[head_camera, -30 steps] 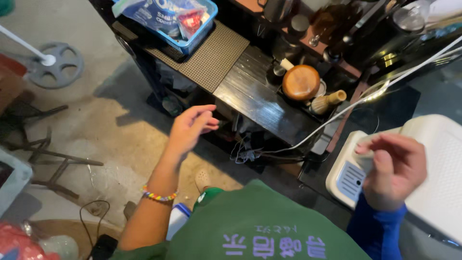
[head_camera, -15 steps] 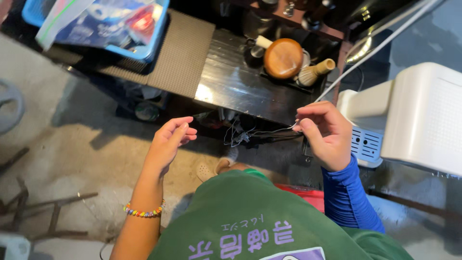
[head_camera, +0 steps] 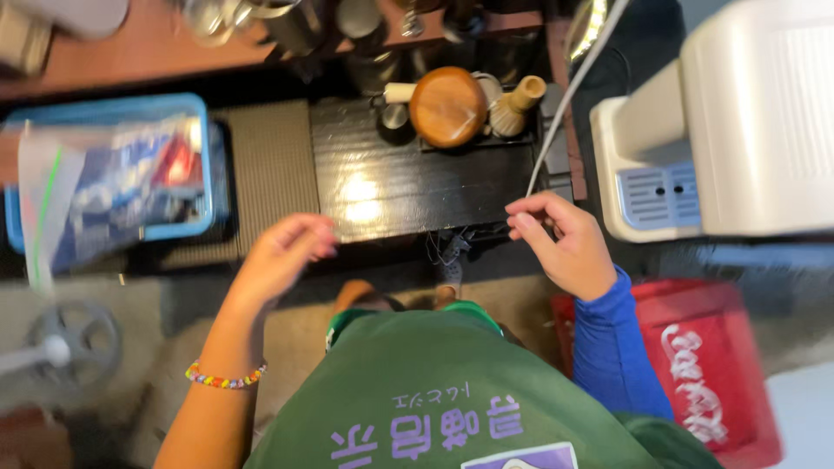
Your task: The person organizes items on a service cart, moving a container of straws, a napkin dispenser, and a small appliance. They then wipe a bottle with a cloth and plug in a small lamp.
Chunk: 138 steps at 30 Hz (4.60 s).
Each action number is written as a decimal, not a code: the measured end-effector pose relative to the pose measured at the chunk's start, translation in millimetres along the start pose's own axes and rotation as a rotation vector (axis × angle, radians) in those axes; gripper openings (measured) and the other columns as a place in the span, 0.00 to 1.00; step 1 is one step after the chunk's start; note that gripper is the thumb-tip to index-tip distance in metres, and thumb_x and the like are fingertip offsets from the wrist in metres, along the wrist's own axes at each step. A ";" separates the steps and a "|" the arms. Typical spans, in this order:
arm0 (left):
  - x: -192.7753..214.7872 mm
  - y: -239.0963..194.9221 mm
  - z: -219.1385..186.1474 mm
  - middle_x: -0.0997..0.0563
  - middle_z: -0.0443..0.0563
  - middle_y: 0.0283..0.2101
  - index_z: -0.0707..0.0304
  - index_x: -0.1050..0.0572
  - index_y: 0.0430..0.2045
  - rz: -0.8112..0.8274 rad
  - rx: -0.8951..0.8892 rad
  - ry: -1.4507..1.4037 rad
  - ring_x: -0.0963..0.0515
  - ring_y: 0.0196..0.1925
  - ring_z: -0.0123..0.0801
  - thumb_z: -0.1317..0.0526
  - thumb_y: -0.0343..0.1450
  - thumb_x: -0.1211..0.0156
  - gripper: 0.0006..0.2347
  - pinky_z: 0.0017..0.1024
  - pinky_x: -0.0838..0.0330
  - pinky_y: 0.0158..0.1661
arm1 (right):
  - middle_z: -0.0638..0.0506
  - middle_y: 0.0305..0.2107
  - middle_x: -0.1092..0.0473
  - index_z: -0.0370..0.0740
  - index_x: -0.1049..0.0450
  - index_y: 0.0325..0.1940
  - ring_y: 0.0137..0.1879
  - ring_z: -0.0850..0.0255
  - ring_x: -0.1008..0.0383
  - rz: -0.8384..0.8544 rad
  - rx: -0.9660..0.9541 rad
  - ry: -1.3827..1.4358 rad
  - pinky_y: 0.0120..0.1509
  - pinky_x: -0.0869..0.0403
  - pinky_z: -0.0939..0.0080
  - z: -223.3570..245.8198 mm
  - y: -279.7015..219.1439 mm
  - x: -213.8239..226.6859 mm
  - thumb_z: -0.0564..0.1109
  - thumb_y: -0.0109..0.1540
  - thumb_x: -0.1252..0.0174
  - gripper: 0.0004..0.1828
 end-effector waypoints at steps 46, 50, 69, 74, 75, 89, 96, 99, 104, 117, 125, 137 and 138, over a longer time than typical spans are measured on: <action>-185.8 388.0 505.0 0.18 0.57 0.43 0.64 0.25 0.46 -0.090 0.607 -0.835 0.18 0.47 0.49 0.59 0.77 0.51 0.11 0.50 0.24 0.52 | 0.39 0.41 0.22 0.36 0.23 0.50 0.47 0.47 0.20 -0.802 -0.516 0.366 0.53 0.24 0.52 -693.6 119.2 -348.9 0.43 0.61 0.43 0.15; -178.9 400.9 519.0 0.17 0.67 0.46 0.72 0.23 0.46 -0.269 0.583 -1.012 0.19 0.52 0.56 0.61 0.72 0.56 0.16 0.54 0.27 0.56 | 0.40 0.35 0.22 0.37 0.22 0.43 0.42 0.49 0.19 -0.781 -0.539 0.318 0.47 0.23 0.52 -688.7 104.2 -348.1 0.43 0.61 0.42 0.10; -109.7 420.8 558.4 0.20 0.67 0.53 0.70 0.26 0.52 -0.249 0.598 -1.186 0.21 0.55 0.54 0.52 0.70 0.49 0.22 0.49 0.27 0.55 | 0.56 0.21 0.32 0.34 0.22 0.37 0.29 0.70 0.37 -0.897 -0.435 0.489 0.31 0.37 0.65 -521.3 -30.0 -291.9 0.44 0.66 0.37 0.09; -116.5 393.5 529.2 0.21 0.66 0.55 0.69 0.26 0.54 -0.252 0.613 -1.117 0.21 0.56 0.53 0.49 0.69 0.47 0.24 0.49 0.26 0.55 | 0.56 0.28 0.33 0.33 0.21 0.40 0.33 0.70 0.35 -0.790 -0.281 0.571 0.35 0.37 0.68 -482.9 -56.8 -279.4 0.41 0.66 0.40 0.08; -119.4 387.4 524.9 0.21 0.65 0.55 0.68 0.26 0.54 -0.248 0.616 -1.100 0.21 0.56 0.53 0.49 0.69 0.47 0.25 0.48 0.26 0.55 | 0.56 0.31 0.33 0.33 0.20 0.40 0.34 0.69 0.34 -0.766 -0.212 0.562 0.37 0.35 0.69 -477.2 -61.3 -274.9 0.41 0.67 0.41 0.08; -115.0 238.3 488.4 0.22 0.63 0.60 0.64 0.28 0.59 0.206 0.835 0.014 0.21 0.58 0.50 0.40 0.66 0.43 0.32 0.46 0.26 0.55 | 0.49 0.35 0.26 0.34 0.22 0.38 0.43 0.61 0.25 -0.583 -0.163 0.444 0.49 0.28 0.63 -388.8 -122.9 -263.2 0.40 0.65 0.40 0.06; -116.4 102.4 374.6 0.39 0.60 0.66 0.40 0.43 0.70 0.126 1.442 0.228 0.26 0.61 0.57 0.31 0.63 0.48 0.39 0.55 0.32 0.60 | 0.50 0.32 0.24 0.38 0.20 0.38 0.41 0.59 0.22 -0.434 -0.074 0.363 0.46 0.26 0.61 -303.6 -146.6 -241.5 0.41 0.64 0.37 0.04; -125.6 73.7 355.5 0.31 0.78 0.68 0.81 0.39 0.70 0.308 1.613 -0.285 0.23 0.62 0.62 0.31 0.64 0.33 0.50 0.52 0.27 0.59 | 0.50 0.31 0.25 0.39 0.22 0.36 0.38 0.57 0.24 -0.350 0.078 0.282 0.45 0.28 0.59 -265.2 -151.1 -234.5 0.41 0.63 0.35 0.03; -123.6 55.5 336.5 0.36 0.70 0.68 0.50 0.48 0.69 0.479 0.806 0.749 0.27 0.65 0.57 0.40 0.58 0.29 0.46 0.46 0.29 0.60 | 0.53 0.29 0.24 0.40 0.21 0.42 0.32 0.67 0.26 0.007 -0.062 0.508 0.36 0.30 0.67 -213.2 -156.6 -226.2 0.44 0.67 0.36 0.05; -90.5 -6.2 205.4 0.17 0.49 0.56 0.54 0.15 0.40 1.194 0.062 0.538 0.35 0.72 0.41 0.53 0.78 0.53 0.16 0.51 0.54 0.72 | 0.55 0.26 0.29 0.33 0.23 0.43 0.28 0.73 0.32 -0.060 -0.232 0.845 0.31 0.35 0.71 -136.6 -200.3 -225.4 0.42 0.69 0.41 0.08; -83.7 -67.8 97.4 0.19 0.54 0.47 0.62 0.23 0.39 1.221 -0.296 0.374 0.23 0.57 0.45 0.56 0.78 0.51 0.10 0.49 0.44 0.64 | 0.53 0.21 0.30 0.30 0.23 0.39 0.23 0.72 0.35 -0.351 -0.162 0.675 0.27 0.36 0.70 -72.6 -250.9 -212.1 0.43 0.67 0.44 0.11; -96.6 -127.1 44.4 0.17 0.50 0.41 0.57 0.21 0.46 1.045 -0.558 0.610 0.19 0.41 0.39 0.57 0.75 0.46 0.11 0.39 0.37 0.34 | 0.49 0.31 0.27 0.29 0.21 0.40 0.30 0.70 0.33 -0.484 -0.165 0.396 0.32 0.34 0.70 15.1 -283.4 -211.7 0.38 0.65 0.43 0.08; -96.1 -128.7 46.1 0.17 0.50 0.45 0.57 0.21 0.49 1.011 -0.572 0.555 0.18 0.43 0.40 0.57 0.75 0.46 0.12 0.38 0.36 0.32 | 0.49 0.31 0.27 0.29 0.21 0.40 0.31 0.70 0.33 -0.479 -0.143 0.377 0.33 0.33 0.69 17.9 -286.0 -214.5 0.38 0.65 0.43 0.08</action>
Point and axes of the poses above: each hand's wrist, its own y-axis towards the middle knuckle, its own x-axis out of the back of the hand, z = x × y, the point moved 1 cm from there along y, towards the middle knuckle
